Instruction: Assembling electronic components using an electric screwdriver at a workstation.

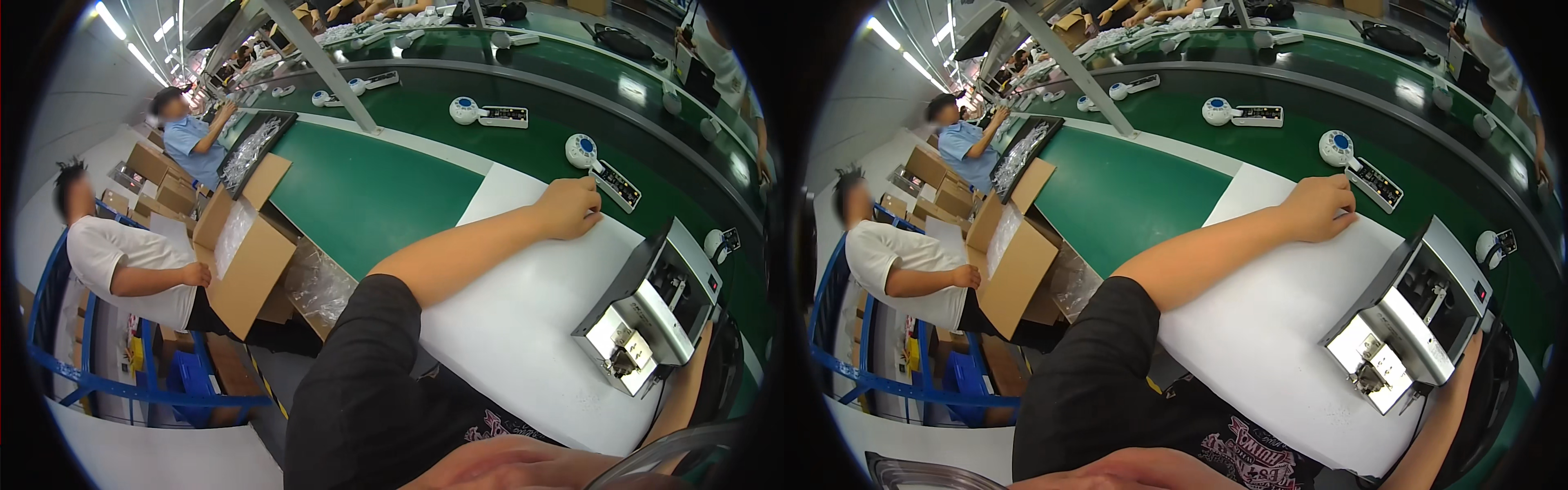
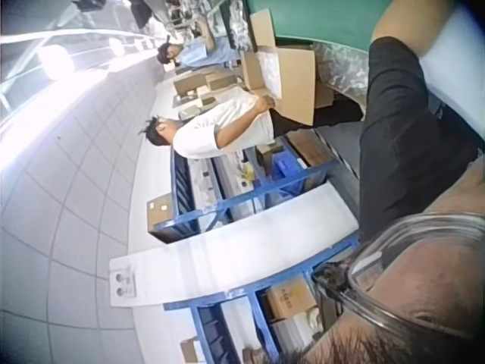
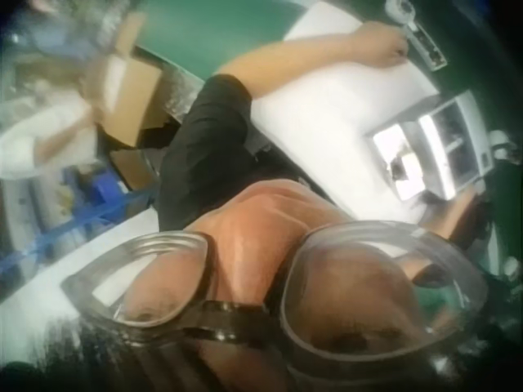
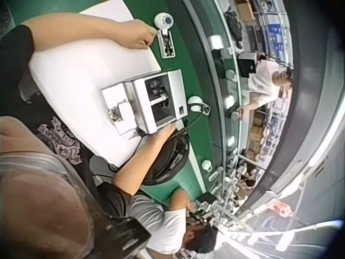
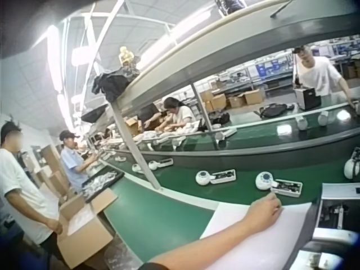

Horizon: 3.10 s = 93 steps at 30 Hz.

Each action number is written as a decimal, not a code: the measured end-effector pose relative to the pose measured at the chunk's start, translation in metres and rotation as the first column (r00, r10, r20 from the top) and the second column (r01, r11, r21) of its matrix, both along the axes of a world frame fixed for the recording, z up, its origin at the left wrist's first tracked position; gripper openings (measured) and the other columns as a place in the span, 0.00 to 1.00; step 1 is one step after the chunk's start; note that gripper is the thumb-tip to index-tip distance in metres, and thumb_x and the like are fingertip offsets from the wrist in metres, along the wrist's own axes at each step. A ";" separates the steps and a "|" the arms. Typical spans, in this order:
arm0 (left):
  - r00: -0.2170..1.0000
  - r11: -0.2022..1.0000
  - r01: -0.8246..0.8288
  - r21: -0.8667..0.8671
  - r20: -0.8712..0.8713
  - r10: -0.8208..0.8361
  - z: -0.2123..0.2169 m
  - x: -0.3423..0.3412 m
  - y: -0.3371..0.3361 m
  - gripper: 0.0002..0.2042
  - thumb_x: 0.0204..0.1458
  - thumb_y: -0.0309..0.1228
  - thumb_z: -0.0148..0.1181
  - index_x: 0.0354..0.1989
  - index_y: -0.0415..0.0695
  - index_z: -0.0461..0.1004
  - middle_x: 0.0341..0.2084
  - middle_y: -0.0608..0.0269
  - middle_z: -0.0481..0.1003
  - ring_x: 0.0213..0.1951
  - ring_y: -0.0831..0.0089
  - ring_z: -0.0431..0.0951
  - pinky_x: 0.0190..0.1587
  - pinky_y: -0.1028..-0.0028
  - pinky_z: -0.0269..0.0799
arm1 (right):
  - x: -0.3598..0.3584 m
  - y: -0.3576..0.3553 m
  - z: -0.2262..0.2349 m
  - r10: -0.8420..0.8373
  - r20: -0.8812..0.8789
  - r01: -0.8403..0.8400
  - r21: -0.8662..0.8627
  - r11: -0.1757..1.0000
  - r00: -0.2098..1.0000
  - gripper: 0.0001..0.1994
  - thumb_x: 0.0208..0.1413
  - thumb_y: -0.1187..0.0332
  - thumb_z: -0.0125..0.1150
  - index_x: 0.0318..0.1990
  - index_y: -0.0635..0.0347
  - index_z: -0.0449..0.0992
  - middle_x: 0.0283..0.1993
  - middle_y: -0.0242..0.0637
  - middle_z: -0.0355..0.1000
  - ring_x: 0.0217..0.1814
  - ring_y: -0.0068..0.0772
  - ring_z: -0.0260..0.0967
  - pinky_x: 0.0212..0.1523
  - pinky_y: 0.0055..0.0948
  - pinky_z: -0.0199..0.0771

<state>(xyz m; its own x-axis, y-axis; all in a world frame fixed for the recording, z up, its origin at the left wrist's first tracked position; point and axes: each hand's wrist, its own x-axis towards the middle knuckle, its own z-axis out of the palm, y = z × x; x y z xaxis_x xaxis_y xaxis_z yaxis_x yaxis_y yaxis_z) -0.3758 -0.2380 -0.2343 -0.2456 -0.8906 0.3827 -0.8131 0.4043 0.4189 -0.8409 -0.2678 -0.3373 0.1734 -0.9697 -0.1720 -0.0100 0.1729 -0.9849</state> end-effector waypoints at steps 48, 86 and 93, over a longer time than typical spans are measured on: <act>0.946 0.950 0.284 -0.133 0.198 -0.255 0.017 0.037 -0.004 0.05 0.49 0.22 0.66 0.34 0.41 0.82 0.34 0.56 0.79 0.35 0.54 0.81 0.36 0.62 0.77 | 0.123 0.064 0.125 -0.152 -0.137 0.164 0.084 0.983 0.979 0.23 0.66 0.54 0.58 0.54 0.69 0.74 0.38 0.39 0.76 0.35 0.26 0.74 0.37 0.28 0.75; 0.964 0.985 0.097 0.142 -0.261 -0.057 0.000 0.018 -0.006 0.09 0.59 0.24 0.48 0.25 0.37 0.66 0.25 0.69 0.60 0.27 0.81 0.57 0.30 0.74 0.54 | 0.107 0.059 0.128 -0.070 -0.138 0.087 0.120 0.989 0.988 0.26 0.64 0.48 0.62 0.34 0.70 0.75 0.21 0.35 0.71 0.18 0.27 0.74 0.20 0.29 0.76; 0.959 0.972 0.085 0.221 -0.284 -0.019 0.007 0.013 -0.007 0.08 0.58 0.28 0.49 0.26 0.41 0.69 0.23 0.71 0.60 0.27 0.82 0.58 0.30 0.75 0.54 | 0.106 0.061 0.131 -0.071 -0.140 0.088 0.121 0.989 0.988 0.26 0.64 0.47 0.62 0.35 0.70 0.76 0.21 0.35 0.71 0.19 0.28 0.75 0.20 0.29 0.76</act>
